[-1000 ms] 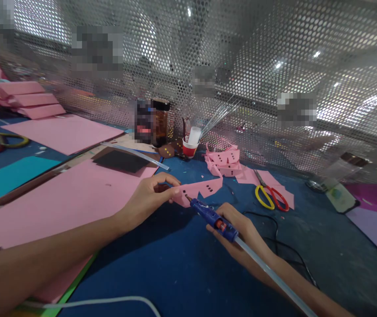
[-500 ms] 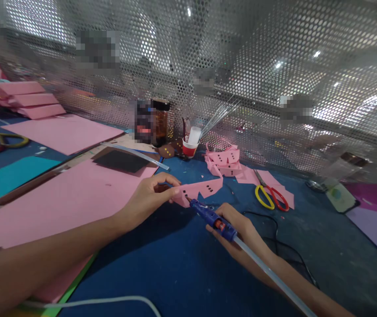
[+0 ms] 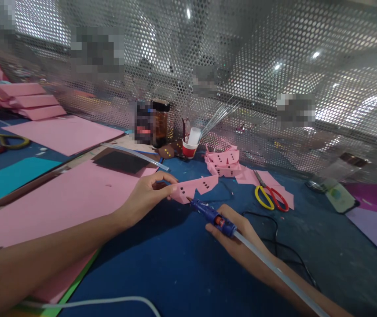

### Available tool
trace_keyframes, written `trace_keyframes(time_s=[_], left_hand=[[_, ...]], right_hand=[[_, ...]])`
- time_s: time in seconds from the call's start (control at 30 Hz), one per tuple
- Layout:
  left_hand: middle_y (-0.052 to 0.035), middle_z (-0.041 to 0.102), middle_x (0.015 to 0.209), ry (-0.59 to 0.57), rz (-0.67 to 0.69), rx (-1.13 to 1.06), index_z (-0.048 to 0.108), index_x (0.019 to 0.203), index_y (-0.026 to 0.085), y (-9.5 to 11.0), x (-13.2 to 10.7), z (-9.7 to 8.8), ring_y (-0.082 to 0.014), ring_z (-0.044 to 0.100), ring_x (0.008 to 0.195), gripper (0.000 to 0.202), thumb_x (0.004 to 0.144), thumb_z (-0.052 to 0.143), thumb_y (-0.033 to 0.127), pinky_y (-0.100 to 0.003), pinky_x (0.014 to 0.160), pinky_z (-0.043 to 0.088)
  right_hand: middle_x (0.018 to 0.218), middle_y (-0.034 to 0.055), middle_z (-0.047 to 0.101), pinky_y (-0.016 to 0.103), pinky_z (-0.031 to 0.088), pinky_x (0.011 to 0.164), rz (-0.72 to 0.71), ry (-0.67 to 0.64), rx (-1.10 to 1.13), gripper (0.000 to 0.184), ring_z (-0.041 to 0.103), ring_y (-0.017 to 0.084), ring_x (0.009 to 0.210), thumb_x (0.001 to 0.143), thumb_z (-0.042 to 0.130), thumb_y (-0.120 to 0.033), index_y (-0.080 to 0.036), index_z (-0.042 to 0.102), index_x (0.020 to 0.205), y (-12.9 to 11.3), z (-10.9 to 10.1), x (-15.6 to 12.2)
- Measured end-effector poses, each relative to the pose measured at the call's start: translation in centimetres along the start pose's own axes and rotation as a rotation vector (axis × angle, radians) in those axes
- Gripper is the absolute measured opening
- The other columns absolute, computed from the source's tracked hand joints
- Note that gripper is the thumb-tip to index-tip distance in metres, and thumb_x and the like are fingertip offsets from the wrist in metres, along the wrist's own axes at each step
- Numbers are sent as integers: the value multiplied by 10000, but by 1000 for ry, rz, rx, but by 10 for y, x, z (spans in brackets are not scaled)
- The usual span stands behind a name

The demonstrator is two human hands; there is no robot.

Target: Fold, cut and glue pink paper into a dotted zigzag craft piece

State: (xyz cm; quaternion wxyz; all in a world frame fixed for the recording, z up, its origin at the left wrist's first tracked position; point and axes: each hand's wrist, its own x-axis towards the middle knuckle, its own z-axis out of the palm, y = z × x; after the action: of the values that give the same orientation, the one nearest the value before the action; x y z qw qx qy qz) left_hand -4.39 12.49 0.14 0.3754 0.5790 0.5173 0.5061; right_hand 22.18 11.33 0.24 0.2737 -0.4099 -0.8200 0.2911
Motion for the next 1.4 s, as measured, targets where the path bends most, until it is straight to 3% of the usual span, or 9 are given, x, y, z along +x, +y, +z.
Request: trace_keyframes(time_s=[0.4,1.4], left_hand=[[-47,696,939,-8,-23,-23,684,851,164,-3,0,1,-155,606,713,216,801,706,372,-267,649,497],[-37,683,965,-14,-32,-38,689,855,164,-3,-1,1,-140,589,706,206,806,717,362,-272,666,485]], right_hand=[[809,-16,524,212,384,533,20,-4,70,193,494,119,681,900,629,-287,-221,476,803,2,5,0],[757,-45,460,248,354,592,140,-24,57,248,411,120,650,889,635,-330,-223,442,775,1,7,0]])
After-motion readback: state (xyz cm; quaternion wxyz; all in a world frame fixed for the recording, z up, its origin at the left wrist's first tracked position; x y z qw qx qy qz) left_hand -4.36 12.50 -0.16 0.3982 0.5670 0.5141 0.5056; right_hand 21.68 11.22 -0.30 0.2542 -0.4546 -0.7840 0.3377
